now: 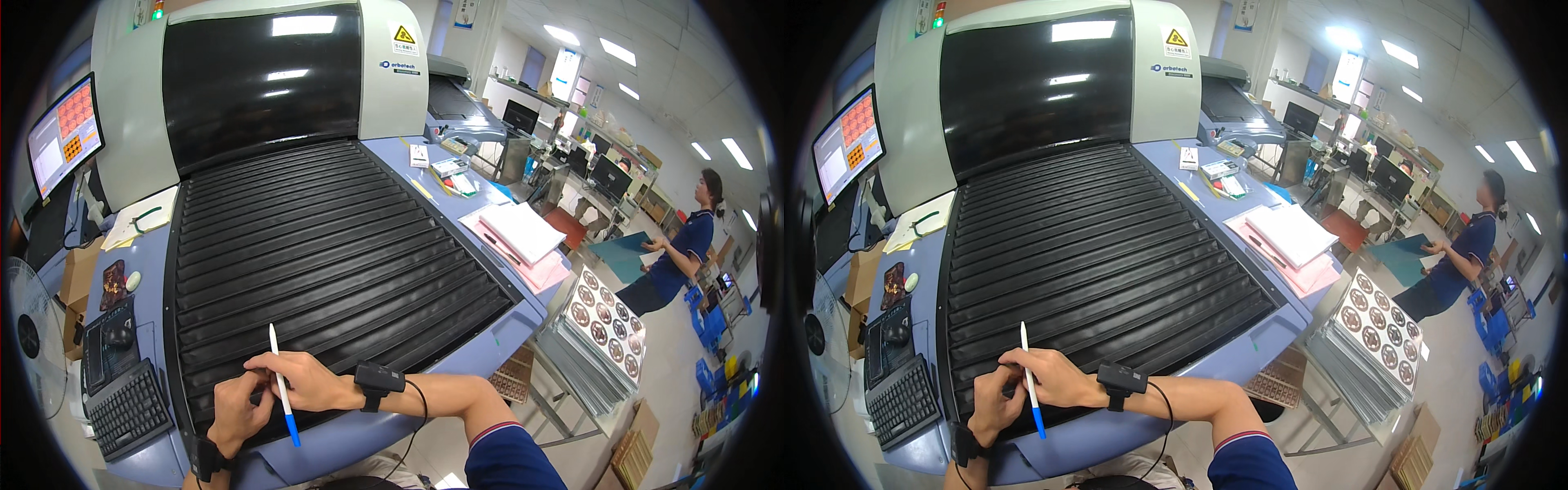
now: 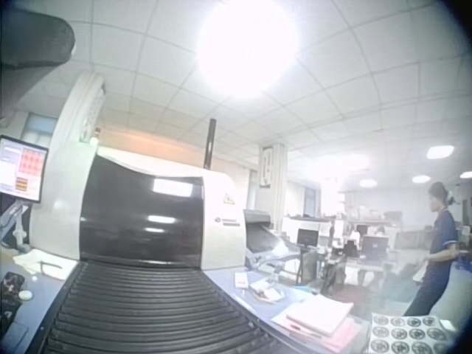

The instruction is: Inspecting and marking circular patterned metal sheets or circuit boards at a fabrication workstation.

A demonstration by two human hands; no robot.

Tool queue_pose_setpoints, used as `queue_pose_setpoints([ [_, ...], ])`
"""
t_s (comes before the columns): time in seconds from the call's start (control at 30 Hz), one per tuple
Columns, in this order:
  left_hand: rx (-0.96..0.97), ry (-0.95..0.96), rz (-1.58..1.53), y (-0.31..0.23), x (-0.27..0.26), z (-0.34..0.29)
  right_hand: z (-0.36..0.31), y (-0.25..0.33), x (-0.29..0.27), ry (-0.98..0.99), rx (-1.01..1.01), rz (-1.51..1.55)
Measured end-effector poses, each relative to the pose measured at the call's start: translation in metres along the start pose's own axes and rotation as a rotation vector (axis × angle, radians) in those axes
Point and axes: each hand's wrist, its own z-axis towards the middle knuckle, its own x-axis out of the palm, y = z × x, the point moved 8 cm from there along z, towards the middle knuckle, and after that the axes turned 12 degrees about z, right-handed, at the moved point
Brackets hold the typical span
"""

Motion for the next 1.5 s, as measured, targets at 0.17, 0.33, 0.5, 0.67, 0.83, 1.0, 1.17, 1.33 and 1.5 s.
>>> queue_pose_setpoints([
  [0.17,-0.025,0.036,-0.032,0.003,0.002,-0.002,0.0,-0.001,0.003,-0.007,-0.03,0.024],
  [0.33,-0.039,0.043,-0.063,0.002,-0.001,-0.001,-0.001,-0.005,0.005,0.001,0.001,-0.006],
  [0.5,-0.049,0.03,-0.091,0.006,0.001,-0.003,-0.001,-0.004,0.004,-0.02,0.003,0.017],
  [0.67,-0.044,0.003,-0.072,0.002,0.001,-0.004,0.0,0.004,-0.003,-0.064,-0.035,0.01],
  [0.83,-0.087,-0.014,-0.074,0.005,0.002,-0.007,-0.001,0.004,-0.005,-0.078,-0.088,0.022],
  [1.0,-0.12,-0.017,-0.107,0.01,0.001,-0.007,-0.001,0.003,-0.003,-0.051,-0.07,0.022],
  [1.17,-0.09,0.001,-0.096,0.008,0.0,-0.004,-0.001,0.003,-0.001,-0.055,-0.085,0.007],
  [1.33,-0.084,0.006,-0.09,0.01,0.001,-0.006,-0.001,0.001,0.001,-0.048,-0.079,0.011],
  [1.5,-0.063,-0.009,-0.088,0.009,0.003,-0.006,-0.001,0.003,0.001,-0.026,-0.055,0.003],
])
